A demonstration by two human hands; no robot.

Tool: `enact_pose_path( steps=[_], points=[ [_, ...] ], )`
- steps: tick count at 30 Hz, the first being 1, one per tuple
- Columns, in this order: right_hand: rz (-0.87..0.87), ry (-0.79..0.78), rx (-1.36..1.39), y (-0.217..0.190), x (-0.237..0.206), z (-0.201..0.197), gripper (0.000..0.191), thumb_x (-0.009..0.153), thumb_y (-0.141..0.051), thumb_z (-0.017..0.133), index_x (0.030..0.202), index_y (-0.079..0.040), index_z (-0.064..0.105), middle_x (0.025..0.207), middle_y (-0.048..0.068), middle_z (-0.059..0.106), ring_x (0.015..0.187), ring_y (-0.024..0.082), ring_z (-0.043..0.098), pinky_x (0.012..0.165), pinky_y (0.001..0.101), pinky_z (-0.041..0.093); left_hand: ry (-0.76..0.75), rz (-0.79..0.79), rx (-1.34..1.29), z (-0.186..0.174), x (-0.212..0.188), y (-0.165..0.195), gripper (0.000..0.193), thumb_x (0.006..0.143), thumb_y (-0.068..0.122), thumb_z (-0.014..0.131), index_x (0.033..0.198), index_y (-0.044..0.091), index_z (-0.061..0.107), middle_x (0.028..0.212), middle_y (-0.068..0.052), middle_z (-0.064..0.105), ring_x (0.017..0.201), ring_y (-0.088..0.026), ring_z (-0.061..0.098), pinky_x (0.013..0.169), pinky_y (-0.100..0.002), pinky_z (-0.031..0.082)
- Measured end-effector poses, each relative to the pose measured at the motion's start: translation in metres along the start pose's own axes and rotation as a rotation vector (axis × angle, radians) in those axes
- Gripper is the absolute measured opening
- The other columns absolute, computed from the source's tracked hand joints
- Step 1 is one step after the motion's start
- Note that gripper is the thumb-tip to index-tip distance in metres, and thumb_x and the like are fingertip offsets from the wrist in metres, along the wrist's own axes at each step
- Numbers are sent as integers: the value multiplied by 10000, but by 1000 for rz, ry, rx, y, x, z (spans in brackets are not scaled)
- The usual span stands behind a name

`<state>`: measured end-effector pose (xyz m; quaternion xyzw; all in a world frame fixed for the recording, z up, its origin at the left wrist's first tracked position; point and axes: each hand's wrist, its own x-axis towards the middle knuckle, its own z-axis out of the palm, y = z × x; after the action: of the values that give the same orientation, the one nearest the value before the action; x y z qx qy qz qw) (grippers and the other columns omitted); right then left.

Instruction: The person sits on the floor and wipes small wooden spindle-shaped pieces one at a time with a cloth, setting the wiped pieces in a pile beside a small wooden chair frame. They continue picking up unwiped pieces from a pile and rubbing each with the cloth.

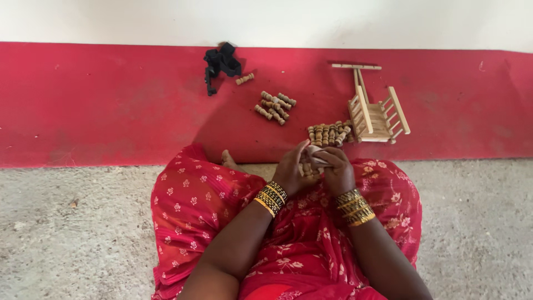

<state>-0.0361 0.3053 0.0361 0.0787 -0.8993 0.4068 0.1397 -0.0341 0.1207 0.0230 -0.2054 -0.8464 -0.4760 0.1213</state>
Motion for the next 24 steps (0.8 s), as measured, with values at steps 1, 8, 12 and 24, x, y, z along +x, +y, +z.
enact_pose_path(
  steps=[1, 8, 12, 24],
  points=[
    [-16, -1, 42, 3, 0, 2, 270, 923, -3, 572, 1082, -87, 773, 1231, 145, 700, 1094, 269, 708, 895, 371, 610, 14, 18, -39, -1, -1, 3, 1089, 696, 291, 959, 1545, 39, 325, 1309, -195, 632, 1213, -304, 631, 1055, -428, 540],
    [-154, -337, 280, 41, 3, -12, 336, 796, 102, 587, 984, -69, 806, 1221, 158, 717, 1155, 285, 677, 953, 376, 561, -32, -194, -377, -13, 4, 1, 1098, 680, 215, 958, 1544, 39, 305, 1300, -176, 630, 1201, -252, 659, 1069, -395, 556],
    [196, -229, 433, 45, 10, -5, 296, 894, 79, 530, 991, -66, 770, 1013, 129, 792, 878, 202, 736, 757, 309, 623, -125, -351, -719, 2, 4, -6, 1037, 678, 170, 940, 1529, 41, 361, 1330, -157, 594, 1230, -254, 614, 1079, -388, 534],
    [152, -757, 18, -27, -6, 38, 177, 880, -100, 630, 1012, -60, 741, 1023, 137, 731, 913, 259, 710, 855, 398, 585, 337, -522, -1226, 28, 12, -98, 743, 844, 169, 913, 1397, -79, 484, 1206, -100, 613, 1094, -161, 613, 947, -278, 566]
  ],
)
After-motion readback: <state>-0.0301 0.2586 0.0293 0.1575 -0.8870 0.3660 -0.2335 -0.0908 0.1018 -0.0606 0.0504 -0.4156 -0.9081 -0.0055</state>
